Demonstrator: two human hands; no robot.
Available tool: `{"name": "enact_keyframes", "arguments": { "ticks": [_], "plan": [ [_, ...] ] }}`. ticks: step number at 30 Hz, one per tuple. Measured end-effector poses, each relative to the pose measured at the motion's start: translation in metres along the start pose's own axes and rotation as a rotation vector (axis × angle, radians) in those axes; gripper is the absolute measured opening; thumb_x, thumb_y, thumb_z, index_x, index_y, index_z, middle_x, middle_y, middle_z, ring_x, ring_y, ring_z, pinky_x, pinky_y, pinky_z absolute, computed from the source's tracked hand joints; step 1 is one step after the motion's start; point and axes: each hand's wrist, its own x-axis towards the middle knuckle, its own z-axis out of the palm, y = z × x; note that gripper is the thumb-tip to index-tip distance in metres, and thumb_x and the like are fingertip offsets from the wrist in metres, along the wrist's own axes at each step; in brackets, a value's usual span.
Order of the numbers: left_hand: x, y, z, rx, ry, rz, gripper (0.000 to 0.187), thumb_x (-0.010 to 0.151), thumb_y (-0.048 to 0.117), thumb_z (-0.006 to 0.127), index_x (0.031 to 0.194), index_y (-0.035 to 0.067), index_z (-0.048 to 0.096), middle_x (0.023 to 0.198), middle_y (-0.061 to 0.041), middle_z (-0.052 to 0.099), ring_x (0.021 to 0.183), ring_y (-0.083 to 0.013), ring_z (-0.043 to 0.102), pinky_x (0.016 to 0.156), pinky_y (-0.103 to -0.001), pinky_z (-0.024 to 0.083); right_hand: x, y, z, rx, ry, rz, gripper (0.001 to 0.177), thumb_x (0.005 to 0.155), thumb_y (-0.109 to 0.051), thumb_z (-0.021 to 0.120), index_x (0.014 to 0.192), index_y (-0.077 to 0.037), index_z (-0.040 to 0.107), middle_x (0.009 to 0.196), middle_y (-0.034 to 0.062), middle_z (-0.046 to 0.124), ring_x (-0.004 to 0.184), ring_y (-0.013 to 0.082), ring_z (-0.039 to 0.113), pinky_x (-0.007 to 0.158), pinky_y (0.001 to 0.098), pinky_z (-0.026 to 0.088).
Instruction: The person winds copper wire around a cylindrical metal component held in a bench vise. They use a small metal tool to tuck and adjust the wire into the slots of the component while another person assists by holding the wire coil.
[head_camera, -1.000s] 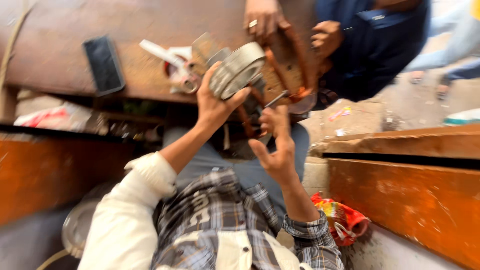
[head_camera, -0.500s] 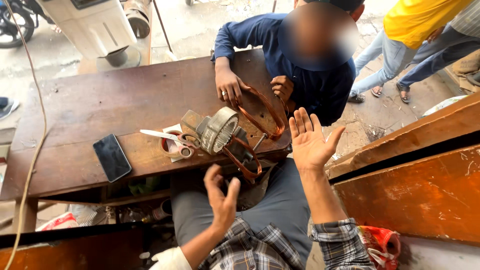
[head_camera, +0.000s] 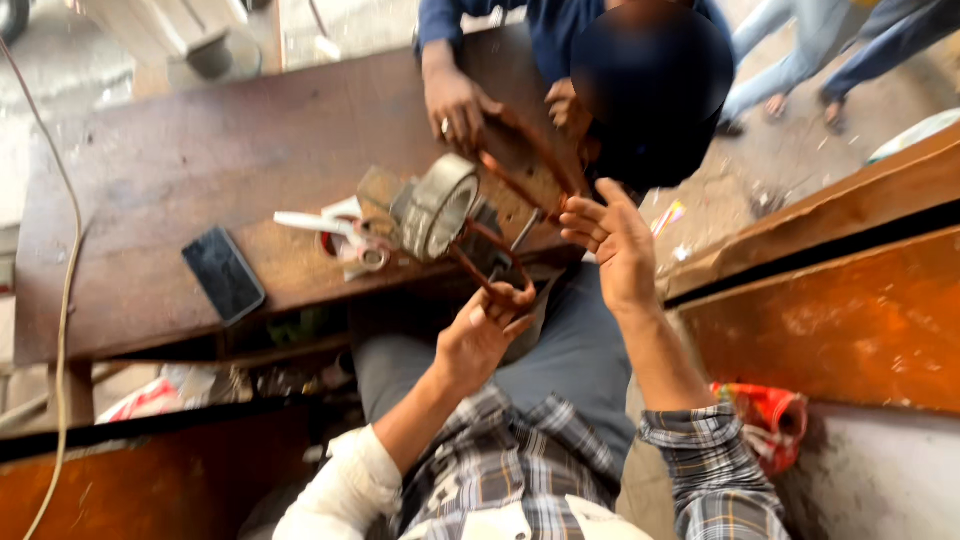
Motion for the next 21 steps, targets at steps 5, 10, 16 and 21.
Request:
{"name": "enact_keyframes", "arguments": {
  "ticks": [5,10,16,21],
  "plan": [
    [-0.012,0.012,-0.003,-0.076,-0.063,-0.059,0.049,0.092,0.046,0.070,0.128,0.015,0.058,0.141,-0.008,0.062,0.147,-0.0238,0.046,0.124,-0.048,0.034,-0.028,0.020,0.004,-0.710,-0.398,0.213,0.072,0.101,-0.034,0.065,0.156,-0.001,0.033,0.123,0.0157,0.072,0.103,0.0167,0.067,0.089,0.0312,0.053],
    [-0.015,0.020,-0.002,-0.095,-0.068,-0.079,0.051,0.092,0.048,0.071,0.128,0.015,0.058,0.132,-0.006,0.064,0.147,-0.0265,0.045,0.121,-0.047,0.037,-0.035,0.008,-0.004,-0.777,-0.583,0.535,0.043,0.089,-0.025,0.075,0.125,-0.002,0.074,0.087,0.0088,0.081,0.073,0.0122,0.073,0.069,0.0288,0.059],
    [-0.019,0.018,-0.005,-0.120,-0.054,-0.093,0.050,0.091,0.047,0.073,0.124,0.013,0.057,0.122,-0.006,0.064,0.143,-0.0265,0.047,0.115,-0.045,0.043,-0.009,0.004,-0.001,-1.028,-0.227,0.256,0.018,0.097,-0.019,0.071,0.106,-0.008,0.080,0.072,0.0061,0.075,0.065,0.0119,0.068,0.059,0.0307,0.051],
    [-0.018,0.020,-0.001,-0.125,-0.039,-0.100,0.049,0.090,0.047,0.075,0.120,0.013,0.057,0.117,-0.006,0.064,0.142,-0.0253,0.047,0.113,-0.045,0.045,0.027,0.020,0.030,-1.131,-0.188,-0.217,0.013,0.097,-0.016,0.071,0.103,-0.011,0.080,0.079,0.0068,0.076,0.066,0.0171,0.073,0.058,0.0309,0.054]
  ]
}}
